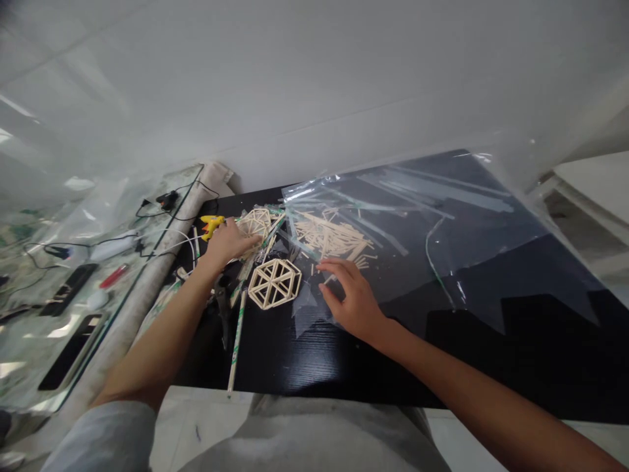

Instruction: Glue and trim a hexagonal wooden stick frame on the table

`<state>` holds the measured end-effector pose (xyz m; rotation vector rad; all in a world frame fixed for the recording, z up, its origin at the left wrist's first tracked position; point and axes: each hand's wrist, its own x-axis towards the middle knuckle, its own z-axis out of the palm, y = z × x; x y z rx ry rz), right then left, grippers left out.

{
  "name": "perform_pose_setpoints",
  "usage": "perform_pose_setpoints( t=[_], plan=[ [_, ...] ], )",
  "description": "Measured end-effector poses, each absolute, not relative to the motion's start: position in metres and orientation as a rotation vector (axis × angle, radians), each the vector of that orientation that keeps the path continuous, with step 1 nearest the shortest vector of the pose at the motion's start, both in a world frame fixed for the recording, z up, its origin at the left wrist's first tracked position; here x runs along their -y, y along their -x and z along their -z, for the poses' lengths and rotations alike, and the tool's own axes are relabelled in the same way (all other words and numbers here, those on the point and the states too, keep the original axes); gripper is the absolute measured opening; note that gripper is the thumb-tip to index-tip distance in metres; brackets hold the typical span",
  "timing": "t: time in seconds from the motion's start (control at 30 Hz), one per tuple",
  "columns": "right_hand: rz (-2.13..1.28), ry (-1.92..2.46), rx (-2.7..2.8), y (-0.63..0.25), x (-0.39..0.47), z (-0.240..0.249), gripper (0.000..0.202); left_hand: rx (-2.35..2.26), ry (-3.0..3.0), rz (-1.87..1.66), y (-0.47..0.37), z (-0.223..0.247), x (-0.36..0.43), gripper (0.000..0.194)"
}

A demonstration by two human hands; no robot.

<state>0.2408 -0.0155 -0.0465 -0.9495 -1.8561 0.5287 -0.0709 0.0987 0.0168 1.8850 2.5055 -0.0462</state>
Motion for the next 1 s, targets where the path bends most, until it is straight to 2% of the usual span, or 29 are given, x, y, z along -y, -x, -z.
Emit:
perform_pose_setpoints(
  t=[0.2,0.53,0.77,1.0],
  plan=[
    [-0.567,0.968,1.862,-0.24,0.015,0.048,0.031,-2.428,-1.953,0.05,0.071,-0.017,-0.097,0.099],
    [-0.585,0.977,1.858,-0.24,0.014,0.051,0.03,-2.269,-2.075,-0.036,0.083,-0.014,-0.102,0.099],
    [-0.609,0.978,1.842,-0.239,0.014,0.05,0.03,-2.132,-2.104,-0.054,0.091,-0.008,-0.11,0.106],
    [-0.616,0.981,1.84,-0.24,0.014,0.048,0.03,-2.186,-2.11,-0.062,0.085,-0.007,-0.109,0.099]
  ],
)
